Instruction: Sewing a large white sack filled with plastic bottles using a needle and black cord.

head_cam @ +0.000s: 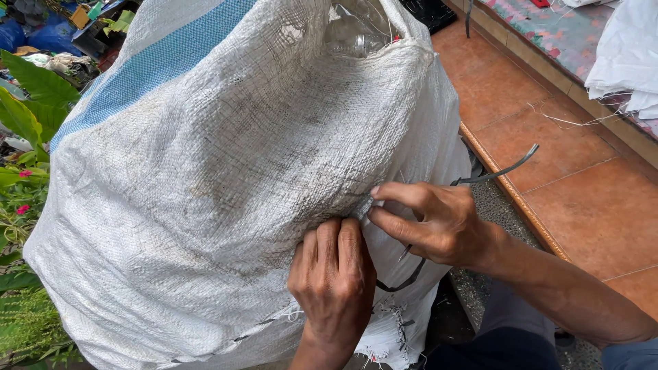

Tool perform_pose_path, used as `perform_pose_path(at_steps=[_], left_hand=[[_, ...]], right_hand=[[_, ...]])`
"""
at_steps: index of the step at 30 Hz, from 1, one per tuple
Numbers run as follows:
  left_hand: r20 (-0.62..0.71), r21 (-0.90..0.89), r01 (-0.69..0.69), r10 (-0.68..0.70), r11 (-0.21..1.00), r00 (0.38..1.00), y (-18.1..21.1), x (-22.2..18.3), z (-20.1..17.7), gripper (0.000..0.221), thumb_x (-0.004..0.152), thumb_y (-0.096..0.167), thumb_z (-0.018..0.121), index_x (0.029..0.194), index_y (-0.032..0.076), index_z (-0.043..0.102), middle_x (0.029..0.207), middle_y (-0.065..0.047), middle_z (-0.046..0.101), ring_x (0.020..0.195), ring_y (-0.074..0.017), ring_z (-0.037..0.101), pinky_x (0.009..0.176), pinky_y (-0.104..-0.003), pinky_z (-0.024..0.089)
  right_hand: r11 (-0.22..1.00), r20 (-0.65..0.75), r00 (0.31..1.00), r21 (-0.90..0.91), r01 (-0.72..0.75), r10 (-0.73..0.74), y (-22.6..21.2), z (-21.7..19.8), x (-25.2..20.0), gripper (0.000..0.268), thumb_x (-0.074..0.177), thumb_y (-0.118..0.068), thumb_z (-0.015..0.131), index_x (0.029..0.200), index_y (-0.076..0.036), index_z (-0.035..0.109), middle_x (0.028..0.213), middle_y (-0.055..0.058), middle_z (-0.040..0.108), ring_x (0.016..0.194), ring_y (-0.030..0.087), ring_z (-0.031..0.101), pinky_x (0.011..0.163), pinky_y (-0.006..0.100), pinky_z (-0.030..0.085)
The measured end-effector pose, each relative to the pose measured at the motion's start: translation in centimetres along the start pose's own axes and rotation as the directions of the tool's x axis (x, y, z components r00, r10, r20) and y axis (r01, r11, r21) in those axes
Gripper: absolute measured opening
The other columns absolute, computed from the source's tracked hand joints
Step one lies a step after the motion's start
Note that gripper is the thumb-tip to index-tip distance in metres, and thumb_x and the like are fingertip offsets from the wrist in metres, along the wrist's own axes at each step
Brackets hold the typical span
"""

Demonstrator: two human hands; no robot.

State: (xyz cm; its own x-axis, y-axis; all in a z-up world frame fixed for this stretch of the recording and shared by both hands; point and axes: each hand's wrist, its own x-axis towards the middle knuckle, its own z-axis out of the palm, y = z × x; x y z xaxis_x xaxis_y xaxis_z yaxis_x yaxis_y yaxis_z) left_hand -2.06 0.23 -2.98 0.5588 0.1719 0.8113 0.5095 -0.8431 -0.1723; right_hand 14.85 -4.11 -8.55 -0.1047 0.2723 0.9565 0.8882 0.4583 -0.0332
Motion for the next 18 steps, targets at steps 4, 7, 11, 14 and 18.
perform_pose_path(at_steps=[4,7,11,14,18], left_hand=[[0.020,-0.007,-0.016,0.016,1.000,1.000,0.0,0.1,-0.1,0.014,0.081,-0.004,0.072,0.094,0.002,0.071,0.089,-0.008,0.066,0.065,-0.0164,0.053,0.055,-0.031,0.046],[0.082,-0.125,-0.006,0.016,0.992,0.996,-0.2,0.2,-0.9,0.022,0.079,-0.005,0.072,0.101,-0.001,0.070,0.096,-0.012,0.068,0.070,-0.0203,0.057,0.061,-0.034,0.049],[0.108,-0.200,0.051,-0.030,0.978,0.994,-0.1,-0.4,-1.0,0.020,0.085,0.005,0.077,0.103,0.001,0.069,0.097,-0.013,0.068,0.070,-0.0206,0.058,0.062,-0.033,0.050],[0.036,-0.118,0.043,-0.039,0.992,0.999,0.1,-0.9,-0.2,0.020,0.082,-0.004,0.076,0.101,0.000,0.069,0.093,-0.012,0.066,0.070,-0.0205,0.055,0.063,-0.034,0.049],[0.005,-0.146,0.062,-0.062,0.987,0.998,0.1,-0.9,0.0,0.022,0.079,-0.006,0.074,0.100,0.001,0.070,0.092,-0.012,0.066,0.070,-0.0209,0.054,0.063,-0.035,0.048]], right_hand=[[0.987,0.074,0.986,0.067,0.147,-0.151,1.0,-0.6,1.2,0.007,0.084,0.004,0.076,0.089,0.000,0.077,0.120,0.013,0.072,0.056,0.008,0.050,0.045,0.025,0.046],[0.985,0.107,0.986,0.130,0.114,-0.128,1.5,-0.6,1.3,0.010,0.082,0.003,0.071,0.090,-0.001,0.072,0.109,0.011,0.074,0.062,0.012,0.062,0.049,0.027,0.048],[0.979,0.104,0.993,0.204,0.033,-0.055,1.0,-0.8,1.8,0.012,0.082,0.006,0.071,0.092,-0.001,0.070,0.103,0.009,0.074,0.070,0.016,0.071,0.052,0.027,0.052],[0.963,0.097,0.995,0.263,-0.051,0.026,0.5,-0.5,1.4,0.017,0.079,0.008,0.075,0.093,0.000,0.071,0.105,0.010,0.073,0.069,0.015,0.071,0.054,0.026,0.056],[0.931,0.108,0.972,0.281,-0.233,0.211,-1.0,-1.8,0.6,0.035,0.089,-0.026,0.061,0.112,0.001,0.066,0.116,0.017,0.068,0.083,0.021,0.073,0.069,0.030,0.062]])
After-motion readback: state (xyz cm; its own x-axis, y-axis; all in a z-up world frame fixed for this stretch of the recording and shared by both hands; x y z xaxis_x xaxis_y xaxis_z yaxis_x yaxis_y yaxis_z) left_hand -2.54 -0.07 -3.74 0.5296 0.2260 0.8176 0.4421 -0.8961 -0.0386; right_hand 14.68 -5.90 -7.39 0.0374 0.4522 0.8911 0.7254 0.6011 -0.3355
